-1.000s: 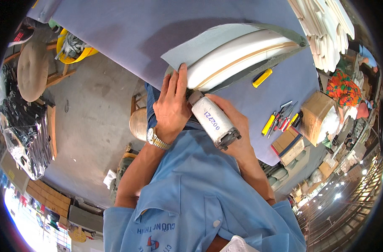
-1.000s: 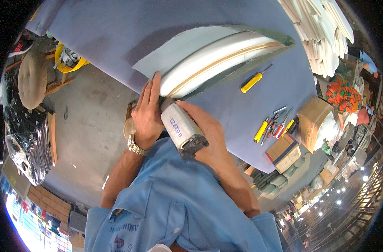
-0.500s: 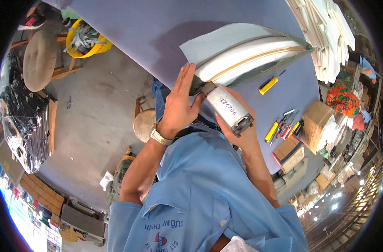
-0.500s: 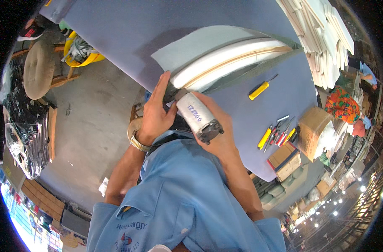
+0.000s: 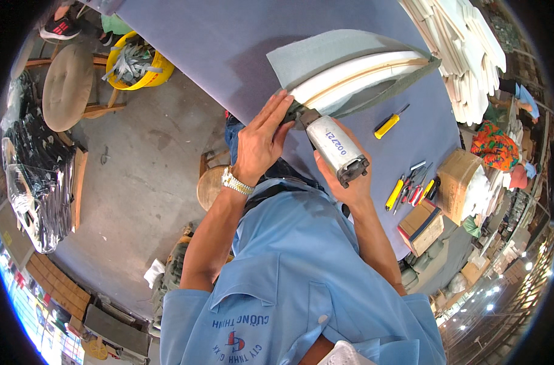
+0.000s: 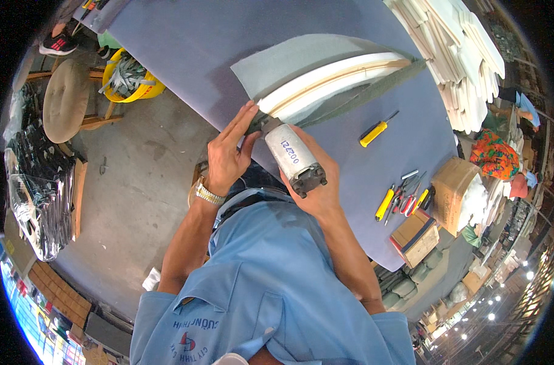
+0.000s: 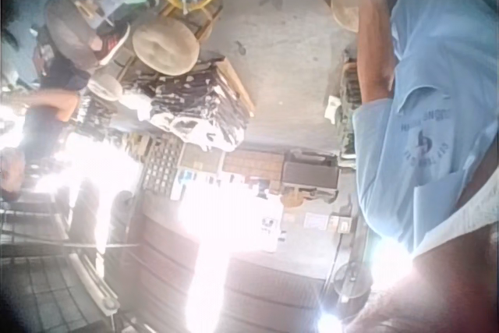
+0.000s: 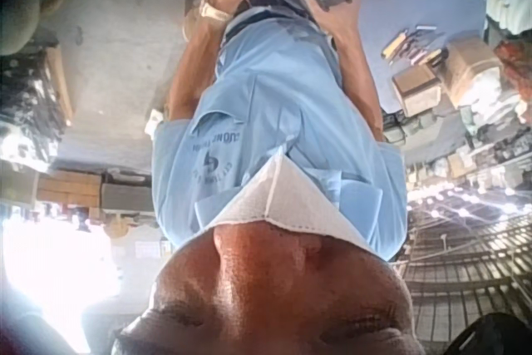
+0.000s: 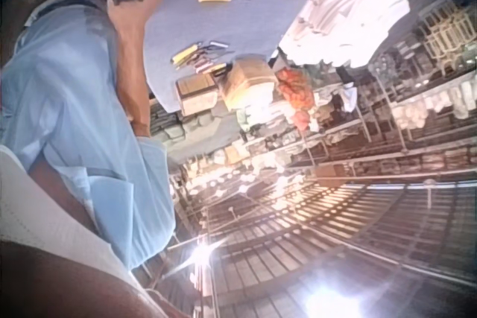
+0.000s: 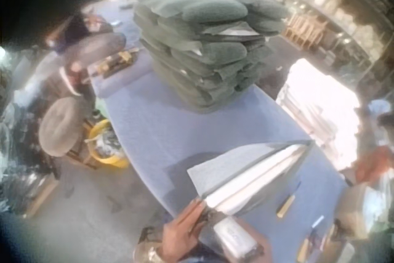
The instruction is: The person assembles green fabric cushions by folding the fabric over a foam insert, stapling the edges with a pneumatic stapler, and trimming excess fabric with a utility knife. The person repeats this process for multiple cushions, stacking finished units on the table.
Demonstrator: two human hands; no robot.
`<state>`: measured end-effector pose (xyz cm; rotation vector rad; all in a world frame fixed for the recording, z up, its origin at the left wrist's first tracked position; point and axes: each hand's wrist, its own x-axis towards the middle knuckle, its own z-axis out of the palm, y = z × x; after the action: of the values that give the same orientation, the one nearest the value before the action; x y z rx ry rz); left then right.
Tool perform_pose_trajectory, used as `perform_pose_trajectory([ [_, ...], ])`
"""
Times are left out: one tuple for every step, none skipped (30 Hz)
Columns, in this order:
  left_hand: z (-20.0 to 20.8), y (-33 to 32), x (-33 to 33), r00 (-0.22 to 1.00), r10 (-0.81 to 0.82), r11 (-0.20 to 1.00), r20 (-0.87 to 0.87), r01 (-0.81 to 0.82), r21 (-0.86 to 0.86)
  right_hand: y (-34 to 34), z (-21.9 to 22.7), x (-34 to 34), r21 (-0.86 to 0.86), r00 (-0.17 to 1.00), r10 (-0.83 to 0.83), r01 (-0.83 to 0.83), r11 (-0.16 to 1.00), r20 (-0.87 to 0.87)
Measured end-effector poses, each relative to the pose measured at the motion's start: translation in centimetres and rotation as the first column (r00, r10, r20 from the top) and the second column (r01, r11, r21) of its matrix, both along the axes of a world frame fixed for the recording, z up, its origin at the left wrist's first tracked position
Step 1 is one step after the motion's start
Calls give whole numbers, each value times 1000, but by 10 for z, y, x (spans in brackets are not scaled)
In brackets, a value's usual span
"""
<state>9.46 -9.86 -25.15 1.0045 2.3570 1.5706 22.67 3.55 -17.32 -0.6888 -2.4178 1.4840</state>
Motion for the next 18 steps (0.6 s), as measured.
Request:
perform_pose_trajectory([
  [0, 0, -1, 1000, 6, 1000, 10, -6, -1, 0, 2, 0, 3, 1000, 7, -7, 1000, -6],
  [1, 1, -2, 1000, 7, 1000, 11, -7, 3, 0, 4, 0, 5, 1000, 9, -9, 1000, -11],
  [2, 2, -3, 1000, 7, 1000, 12, -7, 7, 0, 5, 0, 11, 1000, 17, -17, 1000, -14],
  [3, 2, -4, 1000, 6, 1000, 13, -7, 11, 0, 7, -1, 16, 1000, 26, -26, 1000, -16],
  [3, 2, -4, 1000, 4, 1000, 25, -4, -3, 0, 8, -2, 23, 999, 34, -34, 999, -17],
  [3, 1, -5, 999, 1, 1000, 36, -1, -17, 0, 8, -3, 30, 999, 38, -37, 999, -21],
  [4, 1, -6, 999, -1, 1000, 47, 2, -31, -1, 8, -5, 37, 999, 42, -41, 998, -24],
  [4, 1, -6, 1000, -4, 1000, 28, 4, -27, -2, 8, -6, 44, 999, 46, -45, 998, -27],
  [5, 2, -7, 1000, -6, 1000, 10, 6, -23, -2, 8, -7, 56, 999, 48, -47, 997, -16],
  [5, 2, -7, 1000, -8, 1000, -9, 8, -19, -2, 8, -7, 69, 999, 49, -49, 996, -5],
  [5, 2, -6, 1000, -11, 1000, -2, 11, -12, -2, 7, -7, 80, 999, 52, -52, 995, 8],
  [5, 2, -6, 1000, -14, 1000, 5, 14, -6, -2, 6, -8, 87, 998, 56, -56, 995, -5],
  [4, 2, -5, 1000, -17, 1000, 11, 17, 0, -1, 5, -9, 95, 998, 61, -59, 994, -18],
  [4, 2, -5, 1000, -18, 1000, 14, 18, 4, -1, 4, -10, 103, 997, 67, -63, 993, -31],
  [4, 2, -6, 1000, -19, 1000, 18, 19, 7, -1, 4, -11, 100, 998, 68, -66, 993, -14],
  [4, 2, -6, 1000, -21, 1000, 21, 20, 11, -1, 4, -11, 97, 998, 69, -69, 993, 3],
  [4, 2, -6, 999, -23, 1000, 23, 23, 13, -1, 4, -12, 94, 997, 71, -73, 993, 20],
  [3, 2, -6, 999, -26, 1000, 24, 25, 15, -1, 4, -13, 91, 997, 67, -69, 993, 24],
])
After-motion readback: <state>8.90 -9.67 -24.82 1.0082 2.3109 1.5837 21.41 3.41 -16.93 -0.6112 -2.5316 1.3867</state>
